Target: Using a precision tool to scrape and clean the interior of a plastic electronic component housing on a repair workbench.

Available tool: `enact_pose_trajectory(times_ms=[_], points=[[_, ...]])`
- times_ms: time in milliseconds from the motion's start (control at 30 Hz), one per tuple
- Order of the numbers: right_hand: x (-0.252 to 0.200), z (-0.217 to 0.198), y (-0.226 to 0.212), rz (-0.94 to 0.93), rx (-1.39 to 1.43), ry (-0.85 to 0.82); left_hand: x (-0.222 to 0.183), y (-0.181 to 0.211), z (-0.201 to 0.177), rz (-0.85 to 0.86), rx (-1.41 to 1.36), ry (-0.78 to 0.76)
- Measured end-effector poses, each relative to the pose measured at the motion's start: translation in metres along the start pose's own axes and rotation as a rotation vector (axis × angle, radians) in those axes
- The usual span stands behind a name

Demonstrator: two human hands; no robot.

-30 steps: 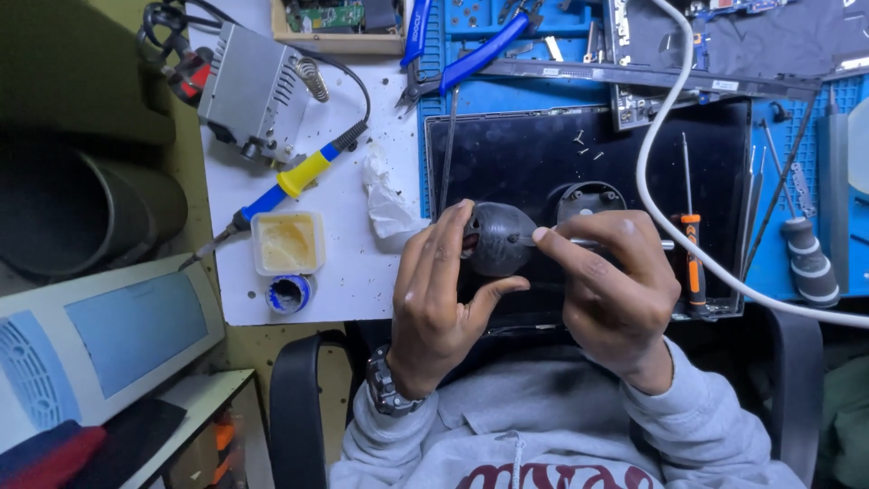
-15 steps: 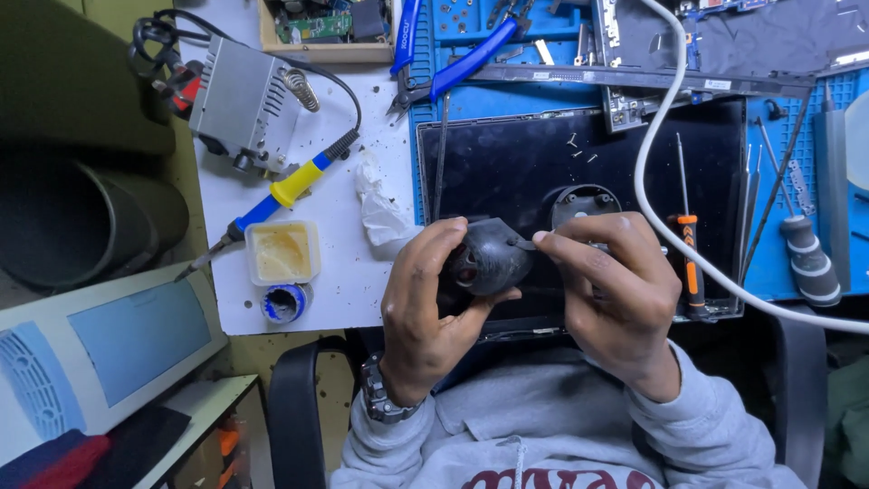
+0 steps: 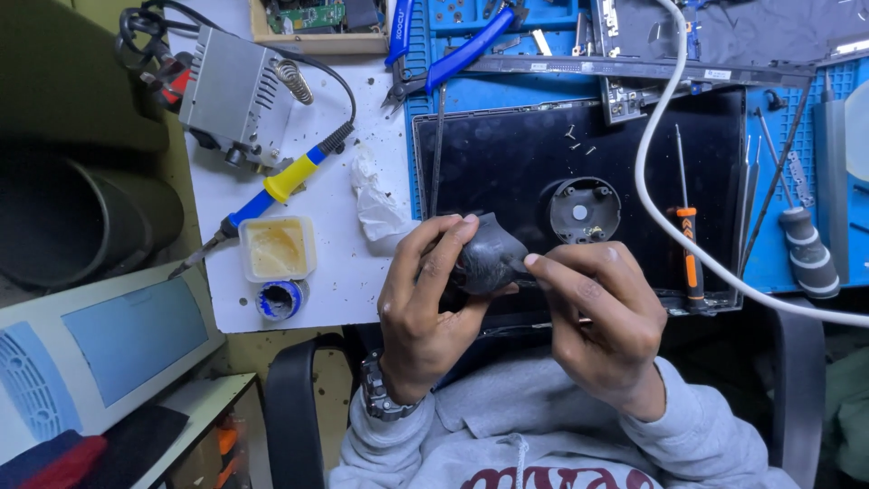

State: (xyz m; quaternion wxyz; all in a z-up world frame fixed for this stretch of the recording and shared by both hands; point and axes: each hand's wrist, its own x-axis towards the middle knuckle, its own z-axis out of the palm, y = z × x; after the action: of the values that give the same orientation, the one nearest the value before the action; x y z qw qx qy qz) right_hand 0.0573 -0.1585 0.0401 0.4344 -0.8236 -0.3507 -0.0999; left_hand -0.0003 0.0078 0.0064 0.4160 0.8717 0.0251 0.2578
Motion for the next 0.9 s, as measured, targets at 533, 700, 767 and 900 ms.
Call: enact_pose_trajectory(times_ms=[533,700,767,900], points=[[0.0,0.006,0.0,-0.041,-0.021,0.047,-0.002,0.0,0.003,0.022,0.038,0.046],[0.005,-0.002,-0.006,0.016,0.059,0.009,0.001,0.003,0.003,0.008,0.028,0.05],[0.009,-0.002,-0.004,0.005,0.03,0.006,0.001,0.003,0.003,0.005,0.02,0.055],[0.006,0.001,0.0,-0.033,0.005,-0.007,0.001,0.003,0.001,0.003,0.008,0.044]])
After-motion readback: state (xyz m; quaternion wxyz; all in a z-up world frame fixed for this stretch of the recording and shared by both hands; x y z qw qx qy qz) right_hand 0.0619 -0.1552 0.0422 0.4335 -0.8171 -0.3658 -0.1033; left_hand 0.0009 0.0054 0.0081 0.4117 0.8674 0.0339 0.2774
